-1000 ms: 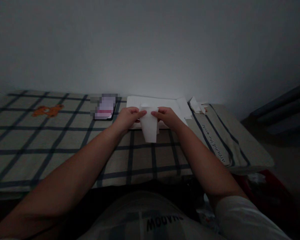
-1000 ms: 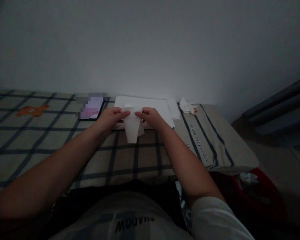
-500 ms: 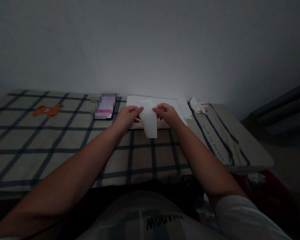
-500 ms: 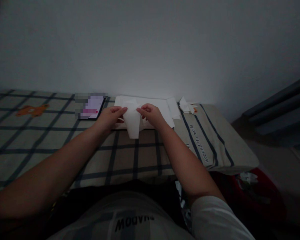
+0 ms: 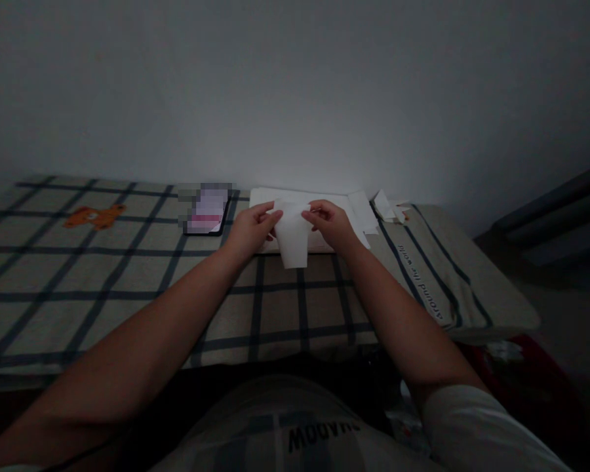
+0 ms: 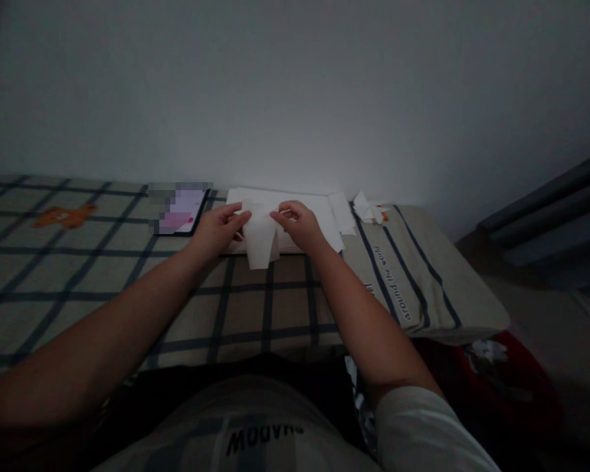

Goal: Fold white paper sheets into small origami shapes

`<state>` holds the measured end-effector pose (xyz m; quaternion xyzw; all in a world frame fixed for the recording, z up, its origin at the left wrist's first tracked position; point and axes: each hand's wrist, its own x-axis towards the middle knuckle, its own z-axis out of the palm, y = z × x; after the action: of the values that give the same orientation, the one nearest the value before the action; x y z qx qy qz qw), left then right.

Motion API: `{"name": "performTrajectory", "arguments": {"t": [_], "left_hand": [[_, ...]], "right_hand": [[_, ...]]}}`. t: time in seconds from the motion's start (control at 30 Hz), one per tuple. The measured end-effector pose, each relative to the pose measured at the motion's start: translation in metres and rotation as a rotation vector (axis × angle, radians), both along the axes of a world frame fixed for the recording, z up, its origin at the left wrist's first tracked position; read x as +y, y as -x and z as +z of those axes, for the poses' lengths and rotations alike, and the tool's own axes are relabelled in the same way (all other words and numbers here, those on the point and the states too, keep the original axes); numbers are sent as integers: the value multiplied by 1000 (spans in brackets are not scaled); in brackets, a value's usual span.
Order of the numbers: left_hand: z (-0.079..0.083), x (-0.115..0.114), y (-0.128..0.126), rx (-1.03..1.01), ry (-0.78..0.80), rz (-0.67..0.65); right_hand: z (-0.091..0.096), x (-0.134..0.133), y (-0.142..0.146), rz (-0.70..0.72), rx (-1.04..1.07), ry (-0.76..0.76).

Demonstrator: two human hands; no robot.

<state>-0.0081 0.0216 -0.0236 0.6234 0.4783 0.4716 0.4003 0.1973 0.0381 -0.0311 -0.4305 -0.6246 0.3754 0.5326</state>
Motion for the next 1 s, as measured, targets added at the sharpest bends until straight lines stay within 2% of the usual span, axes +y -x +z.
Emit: {"name": "performTrajectory", "arguments": {"t": [0.23,0.4,0.53,0.7,0.87,1.0], "left_hand": [[3,-3,-1,15,-7,-143],[2,-5,-2,-69,89,-206],[4,-7,-4,-102,106,-180],[8,-8,-6,-159,169,-121],[8,-9,-7,-320,304,-282],[5,-8,-7,-357,352,-306]], "right_hand": [[7,-6,-2,49,47,0],[11,-9,-1,36,91,113],[12,-10,0,19,100,121],[8,-7,-1,-51,81,58],[6,-6,-2,-92,98,44],[6,-5,0,-76,164,86]]}}
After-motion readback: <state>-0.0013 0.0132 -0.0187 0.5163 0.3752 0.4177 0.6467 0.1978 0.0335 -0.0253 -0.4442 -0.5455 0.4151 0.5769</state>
